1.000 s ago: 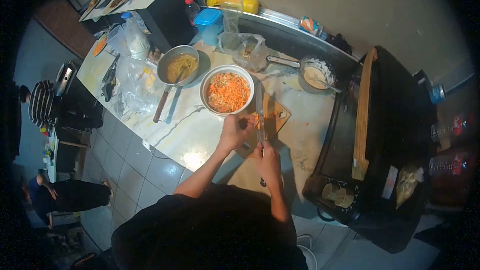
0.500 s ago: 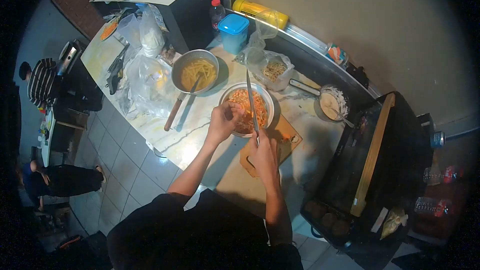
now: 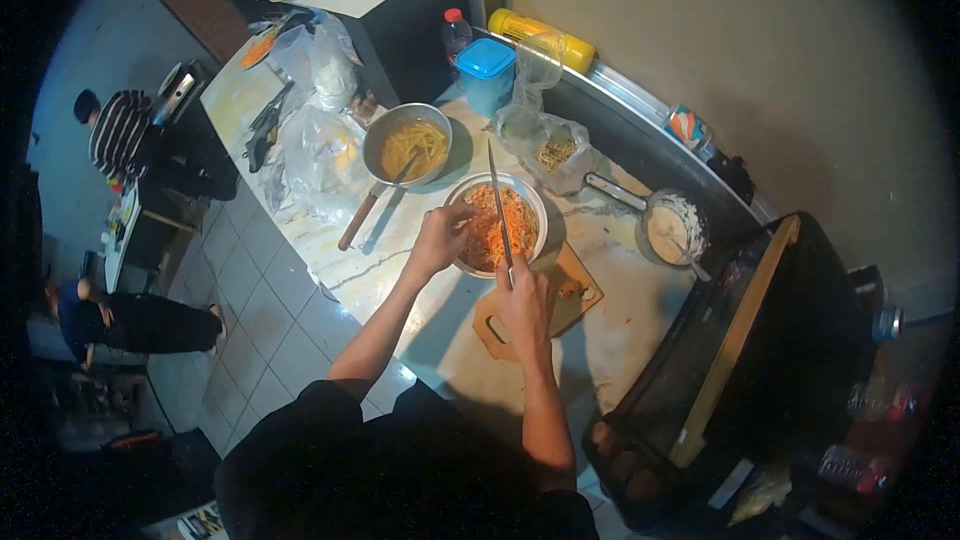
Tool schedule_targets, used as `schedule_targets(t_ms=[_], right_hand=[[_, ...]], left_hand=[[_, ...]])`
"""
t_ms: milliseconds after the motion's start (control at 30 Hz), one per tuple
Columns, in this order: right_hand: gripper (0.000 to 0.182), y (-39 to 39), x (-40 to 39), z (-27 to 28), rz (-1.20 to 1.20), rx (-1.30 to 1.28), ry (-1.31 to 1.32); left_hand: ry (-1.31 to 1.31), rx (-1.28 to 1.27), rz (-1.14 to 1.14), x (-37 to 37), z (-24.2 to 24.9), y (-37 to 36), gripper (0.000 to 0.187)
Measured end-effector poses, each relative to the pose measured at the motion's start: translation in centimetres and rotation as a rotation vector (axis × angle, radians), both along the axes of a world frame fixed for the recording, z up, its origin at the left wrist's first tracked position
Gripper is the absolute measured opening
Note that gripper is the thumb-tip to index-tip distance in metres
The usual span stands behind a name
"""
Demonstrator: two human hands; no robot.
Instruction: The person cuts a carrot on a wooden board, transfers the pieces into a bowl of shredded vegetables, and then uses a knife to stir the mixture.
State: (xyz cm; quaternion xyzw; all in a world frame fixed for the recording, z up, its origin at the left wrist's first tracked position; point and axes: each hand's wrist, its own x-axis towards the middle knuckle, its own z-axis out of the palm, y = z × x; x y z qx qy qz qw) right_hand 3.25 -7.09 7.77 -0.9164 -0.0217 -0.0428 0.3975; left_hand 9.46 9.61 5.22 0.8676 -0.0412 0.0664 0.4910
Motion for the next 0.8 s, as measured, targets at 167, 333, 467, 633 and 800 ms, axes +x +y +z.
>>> schedule_targets(t_ms=[167, 333, 467, 633, 800], right_hand=[[0.021, -1.8, 1.0, 0.1, 0.062, 0.01, -0.037], [0.022, -2.1, 1.8, -0.6, 0.049, 0.008, -0.08], [0.026, -1.9, 1.8, -1.7, 0.083, 0.328, 0.075], [0.028, -1.1, 2.1, -1.6, 0.089, 0.358, 0.153], [0.025, -1.8, 2.1, -1.4, 0.081, 0.408, 0.2]], left_hand=[[0.017, -0.074, -0.039, -0.4, 0.3, -1.0, 0.022], [0.115, -0.231, -0.066, -0.9, 0.7, -2.4, 0.028], [0.136, -0.421, -0.068, -0.9, 1.5, -2.7, 0.031], [0.201, -0.439, -0.039, -0.2, 1.4, -2.3, 0.03], [0.208, -0.352, 0.013, 0.0, 0.8, -1.1, 0.025]])
